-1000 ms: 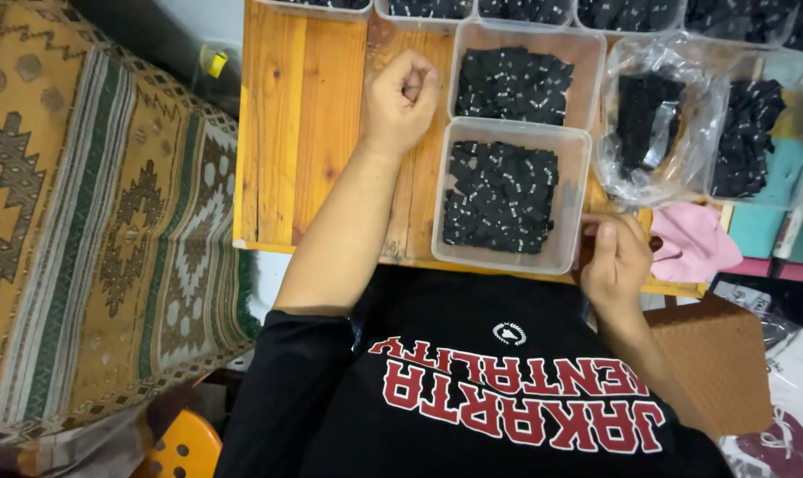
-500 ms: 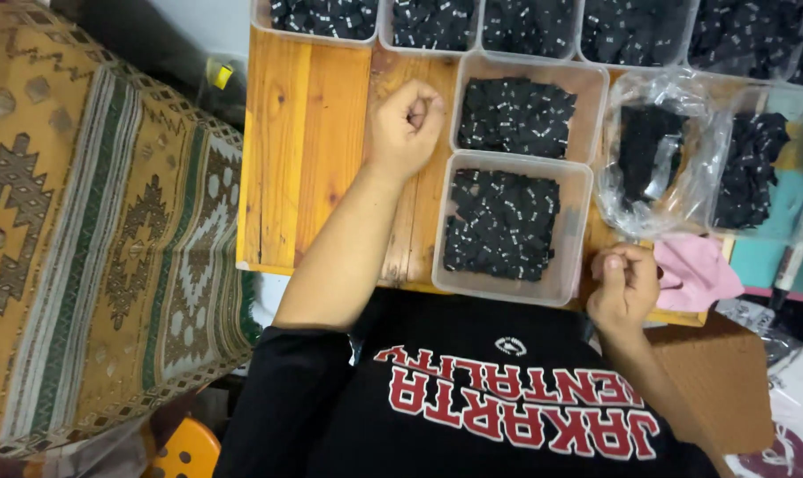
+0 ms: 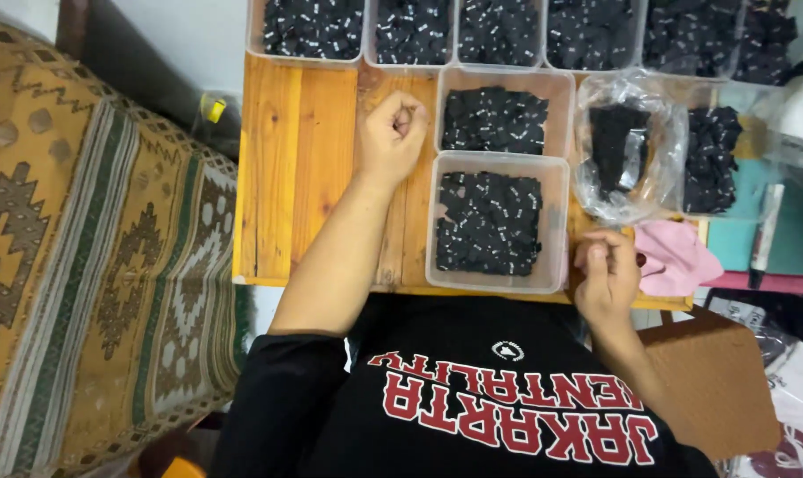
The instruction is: Inspecting and sorting small black plastic buckles into clear plastic containers on a wooden table.
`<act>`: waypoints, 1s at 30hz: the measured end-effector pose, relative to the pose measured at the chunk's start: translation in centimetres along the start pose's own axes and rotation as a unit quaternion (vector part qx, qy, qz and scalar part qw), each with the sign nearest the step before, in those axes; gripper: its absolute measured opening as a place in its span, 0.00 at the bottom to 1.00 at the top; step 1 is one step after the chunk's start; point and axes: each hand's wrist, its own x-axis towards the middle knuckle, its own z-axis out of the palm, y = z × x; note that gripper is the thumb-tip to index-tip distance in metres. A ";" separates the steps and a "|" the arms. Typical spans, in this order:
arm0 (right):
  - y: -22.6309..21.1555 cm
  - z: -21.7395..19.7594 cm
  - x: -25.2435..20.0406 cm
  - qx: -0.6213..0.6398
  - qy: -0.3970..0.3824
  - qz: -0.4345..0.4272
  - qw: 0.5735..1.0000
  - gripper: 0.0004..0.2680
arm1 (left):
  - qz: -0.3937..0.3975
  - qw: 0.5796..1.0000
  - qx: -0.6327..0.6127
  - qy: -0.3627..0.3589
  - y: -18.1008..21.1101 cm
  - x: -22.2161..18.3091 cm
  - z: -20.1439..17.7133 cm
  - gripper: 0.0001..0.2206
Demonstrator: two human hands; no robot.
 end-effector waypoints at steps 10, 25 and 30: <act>-1.9 -0.3 0.7 -0.049 -0.047 0.003 0.998 0.10 | 0.007 1.000 0.006 -0.003 2.0 0.4 -0.5 0.04; -0.9 -0.4 -0.6 -0.031 -0.023 0.031 0.999 0.04 | -0.041 0.999 0.021 -0.017 3.3 0.2 -0.7 0.08; -3.6 0.2 2.2 0.035 0.015 -0.142 0.989 0.07 | -0.019 0.999 0.030 -0.019 3.9 0.5 -0.9 0.08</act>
